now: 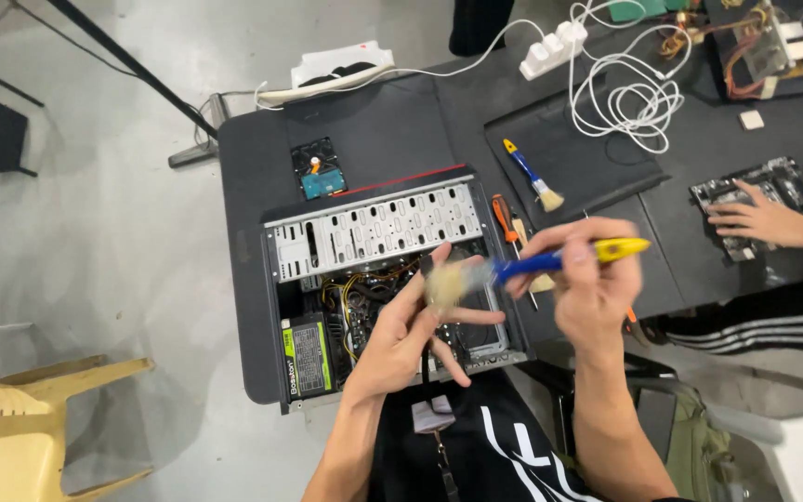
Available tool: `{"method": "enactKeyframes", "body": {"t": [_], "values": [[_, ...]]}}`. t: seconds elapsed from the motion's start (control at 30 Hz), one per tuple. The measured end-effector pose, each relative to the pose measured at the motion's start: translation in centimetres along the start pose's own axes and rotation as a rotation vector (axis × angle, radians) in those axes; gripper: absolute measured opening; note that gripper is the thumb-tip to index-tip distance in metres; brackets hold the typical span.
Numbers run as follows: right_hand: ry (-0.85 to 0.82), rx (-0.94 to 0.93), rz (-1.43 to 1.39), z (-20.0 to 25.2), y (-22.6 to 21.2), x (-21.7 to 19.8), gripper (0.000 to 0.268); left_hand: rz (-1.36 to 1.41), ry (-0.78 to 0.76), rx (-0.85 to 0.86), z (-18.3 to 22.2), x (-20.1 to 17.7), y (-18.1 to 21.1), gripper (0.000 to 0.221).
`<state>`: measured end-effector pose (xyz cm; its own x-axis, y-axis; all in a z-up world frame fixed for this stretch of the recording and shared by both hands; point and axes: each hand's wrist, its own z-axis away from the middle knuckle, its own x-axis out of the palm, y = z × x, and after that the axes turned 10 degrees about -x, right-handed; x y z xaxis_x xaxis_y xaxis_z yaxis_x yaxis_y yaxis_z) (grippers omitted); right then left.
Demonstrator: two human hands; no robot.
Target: Cleaning dust from a hard drive and the interior of a computer case using a brush.
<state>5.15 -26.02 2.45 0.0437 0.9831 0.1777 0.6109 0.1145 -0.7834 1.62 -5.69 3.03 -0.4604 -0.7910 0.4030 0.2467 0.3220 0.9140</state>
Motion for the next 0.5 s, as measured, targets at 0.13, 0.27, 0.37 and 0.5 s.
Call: {"method": "enactKeyframes", "body": {"t": [0.13,0.27,0.37,0.5], "values": [[0.074,-0.243,0.185,-1.2,0.0,0.0,0.016,-0.04,0.033,0.042,1.1,-1.0,0.2,0.057],[0.055,-0.004,-0.088,-0.3,0.1,1.6,0.01,-0.005,0.009,-0.058,1.0,-1.3,0.8,0.062],[0.092,-0.172,0.18,-0.9,-0.1,1.4,0.016,-0.032,-0.009,-0.02,1.0,-1.7,1.2,0.059],[0.175,0.064,-0.252,0.7,-0.5,0.0,0.007,-0.031,-0.044,-0.013,1.5,-1.9,1.8,0.058]]}}
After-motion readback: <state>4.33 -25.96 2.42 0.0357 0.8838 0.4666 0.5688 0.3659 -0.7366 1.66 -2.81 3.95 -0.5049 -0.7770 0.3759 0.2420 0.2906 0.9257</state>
